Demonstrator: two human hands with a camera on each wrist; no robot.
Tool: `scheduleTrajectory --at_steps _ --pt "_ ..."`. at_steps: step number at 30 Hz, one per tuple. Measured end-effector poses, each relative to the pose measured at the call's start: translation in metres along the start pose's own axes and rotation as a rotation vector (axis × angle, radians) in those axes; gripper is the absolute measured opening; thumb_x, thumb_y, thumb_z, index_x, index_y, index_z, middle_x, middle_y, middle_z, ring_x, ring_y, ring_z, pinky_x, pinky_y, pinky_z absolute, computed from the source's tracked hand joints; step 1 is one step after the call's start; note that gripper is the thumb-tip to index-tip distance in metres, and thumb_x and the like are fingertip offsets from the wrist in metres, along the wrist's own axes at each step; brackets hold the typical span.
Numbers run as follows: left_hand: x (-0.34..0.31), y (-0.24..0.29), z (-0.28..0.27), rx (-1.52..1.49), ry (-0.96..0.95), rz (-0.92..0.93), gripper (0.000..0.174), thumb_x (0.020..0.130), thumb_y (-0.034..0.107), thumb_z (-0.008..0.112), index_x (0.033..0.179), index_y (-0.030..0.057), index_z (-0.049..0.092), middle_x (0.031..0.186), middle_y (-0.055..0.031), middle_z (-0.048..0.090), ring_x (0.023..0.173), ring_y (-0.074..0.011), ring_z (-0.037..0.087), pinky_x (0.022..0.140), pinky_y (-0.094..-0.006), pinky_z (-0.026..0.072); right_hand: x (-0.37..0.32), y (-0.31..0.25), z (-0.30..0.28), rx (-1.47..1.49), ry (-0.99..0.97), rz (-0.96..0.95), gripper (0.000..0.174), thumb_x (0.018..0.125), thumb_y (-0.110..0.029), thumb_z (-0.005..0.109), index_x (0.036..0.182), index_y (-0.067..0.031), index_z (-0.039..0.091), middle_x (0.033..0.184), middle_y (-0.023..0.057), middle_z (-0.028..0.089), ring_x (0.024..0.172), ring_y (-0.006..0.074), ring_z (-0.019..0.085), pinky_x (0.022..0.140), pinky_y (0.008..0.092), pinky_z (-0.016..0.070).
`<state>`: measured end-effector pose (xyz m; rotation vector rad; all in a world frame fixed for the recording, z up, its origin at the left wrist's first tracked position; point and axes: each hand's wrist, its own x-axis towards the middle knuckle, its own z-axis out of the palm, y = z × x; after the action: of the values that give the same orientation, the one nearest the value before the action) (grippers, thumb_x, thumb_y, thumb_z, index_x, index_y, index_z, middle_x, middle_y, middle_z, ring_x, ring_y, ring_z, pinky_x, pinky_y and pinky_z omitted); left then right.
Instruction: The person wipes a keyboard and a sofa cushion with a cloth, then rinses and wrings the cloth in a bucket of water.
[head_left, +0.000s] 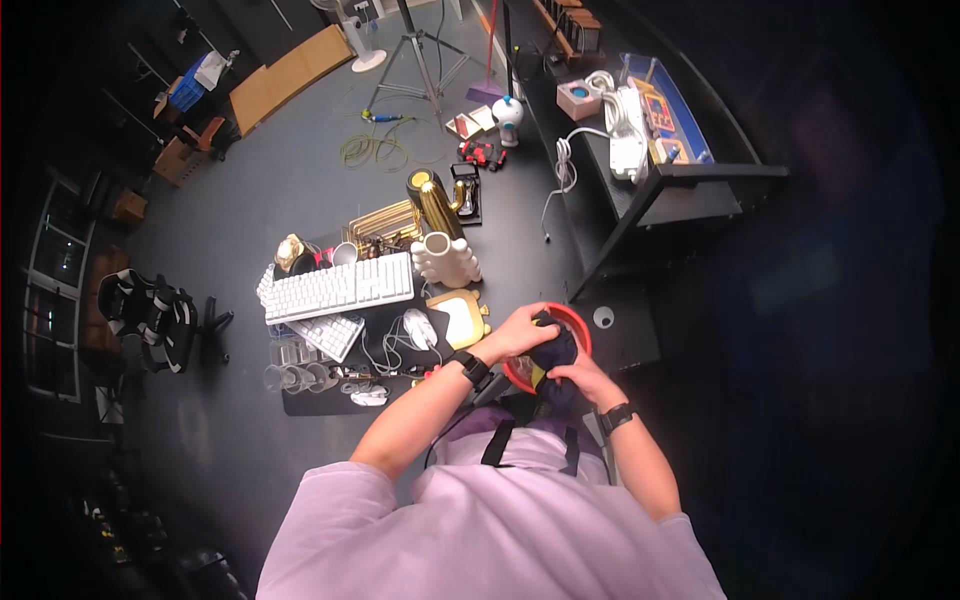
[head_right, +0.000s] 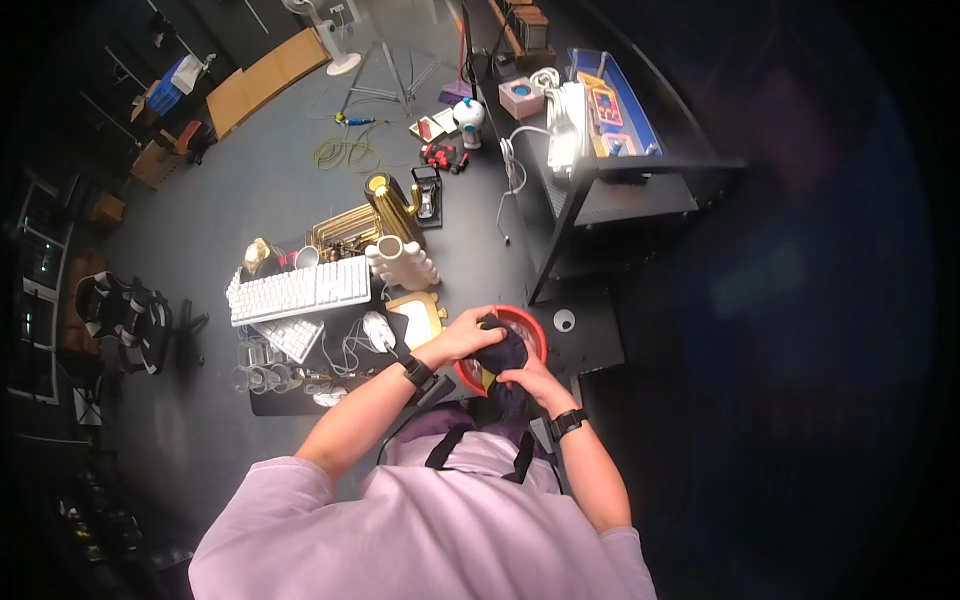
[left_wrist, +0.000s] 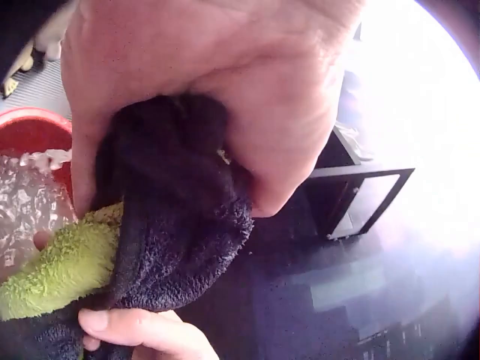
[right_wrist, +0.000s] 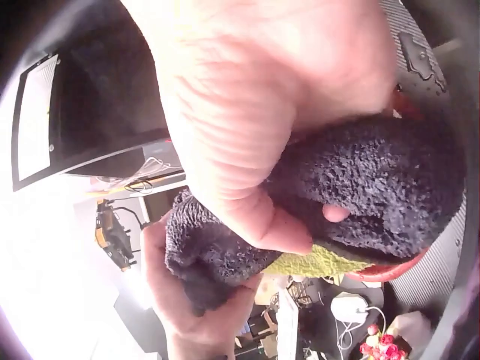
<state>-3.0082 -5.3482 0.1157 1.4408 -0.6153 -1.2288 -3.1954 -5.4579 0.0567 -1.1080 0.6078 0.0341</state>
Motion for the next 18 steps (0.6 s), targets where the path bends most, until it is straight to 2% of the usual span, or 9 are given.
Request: scheduleTrajectory --at_steps 3,5,6,7,9,10,12,13,18 --pt "0.000 0.008 0.002 0.251 0.032 0.079 0.027 0.092 0.020 0.076 0.109 0.0035 0.064 0.097 -0.0020 0.066 0.093 -0.0112 0.062 0.084 -0.0313 0.0547 -0.001 -0.002 -0.004 -0.114 0.010 -0.199 0.084 0.076 0.004 0.074 0.155 -0.0054 0.049 0.132 0.0078 0.067 0.120 0.0188 0.066 0.102 0.0322 0.0541" --pt "0.005 0.010 0.003 0.293 0.054 0.191 0.027 0.089 0.019 0.075 0.108 0.0043 0.062 0.098 -0.0033 0.066 0.096 -0.0122 0.061 0.087 -0.0333 0.0545 -0.020 -0.015 -0.008 0.027 0.029 -0.151 0.077 0.076 0.001 0.067 0.152 -0.0043 0.054 0.141 0.0077 0.065 0.136 0.0201 0.058 0.117 0.0320 0.0448" --pt "-0.003 0.030 0.008 0.286 0.028 0.236 0.025 0.090 0.017 0.074 0.108 0.0049 0.062 0.099 -0.0032 0.065 0.098 -0.0123 0.060 0.090 -0.0331 0.0539 -0.017 -0.002 -0.022 0.031 0.030 -0.165 0.072 0.078 -0.003 0.058 0.150 -0.0042 0.057 0.144 0.0095 0.064 0.135 0.0212 0.060 0.116 0.0300 0.0447" --pt "-0.009 0.044 0.012 0.297 -0.012 0.246 0.028 0.088 0.014 0.073 0.113 0.0040 0.065 0.104 -0.0060 0.069 0.101 -0.0153 0.064 0.093 -0.0342 0.0550 -0.016 0.004 -0.027 0.214 -0.004 -0.221 0.060 0.092 -0.014 0.057 0.151 -0.0065 0.058 0.144 0.0114 0.065 0.136 0.0227 0.061 0.117 0.0345 0.0446" --pt "-0.015 0.064 0.021 0.444 -0.065 0.328 0.036 0.086 0.012 0.073 0.120 0.0027 0.068 0.111 -0.0099 0.074 0.106 -0.0195 0.070 0.097 -0.0360 0.0559 -0.015 0.007 -0.038 0.236 0.217 0.042 0.052 0.108 -0.039 0.052 0.152 -0.0111 0.058 0.145 0.0110 0.066 0.135 0.0234 0.062 0.115 0.0433 0.0462" --pt "-0.017 0.070 0.026 0.461 -0.122 0.373 0.040 0.083 0.017 0.075 0.121 0.0039 0.071 0.110 -0.0177 0.076 0.108 -0.0347 0.075 0.096 -0.0413 0.0583 -0.014 0.003 -0.041 0.247 0.235 0.049 0.052 0.108 -0.039 0.052 0.152 -0.0111 0.058 0.145 0.0110 0.066 0.135 0.0234 0.062 0.115 0.0433 0.0462" --pt "-0.018 0.063 0.031 0.569 -0.226 0.515 0.040 0.081 0.014 0.075 0.120 0.0037 0.072 0.112 -0.0160 0.076 0.109 -0.0332 0.074 0.098 -0.0413 0.0578 -0.015 -0.030 -0.022 0.295 0.119 0.343 0.066 0.111 -0.065 0.042 0.152 -0.0161 0.059 0.145 0.0081 0.066 0.130 0.0235 0.064 0.111 0.0504 0.0479" --pt "-0.017 0.061 0.033 0.679 -0.308 0.670 0.040 0.079 0.010 0.075 0.119 0.0035 0.072 0.114 -0.0144 0.075 0.109 -0.0317 0.073 0.100 -0.0414 0.0572 -0.008 -0.032 -0.019 0.302 0.127 0.341 0.066 0.111 -0.065 0.042 0.152 -0.0161 0.059 0.145 0.0081 0.066 0.130 0.0235 0.064 0.111 0.0504 0.0479" --pt "-0.034 0.047 0.043 0.766 -0.408 0.733 0.029 0.077 0.012 0.077 0.105 0.0048 0.072 0.107 -0.0130 0.074 0.105 -0.0359 0.071 0.094 -0.0456 0.0576 0.029 -0.005 -0.025 0.442 -0.027 0.377 0.072 0.103 -0.076 0.052 0.140 -0.0164 0.069 0.131 0.0037 0.073 0.120 0.0204 0.068 0.100 0.0484 0.0536"
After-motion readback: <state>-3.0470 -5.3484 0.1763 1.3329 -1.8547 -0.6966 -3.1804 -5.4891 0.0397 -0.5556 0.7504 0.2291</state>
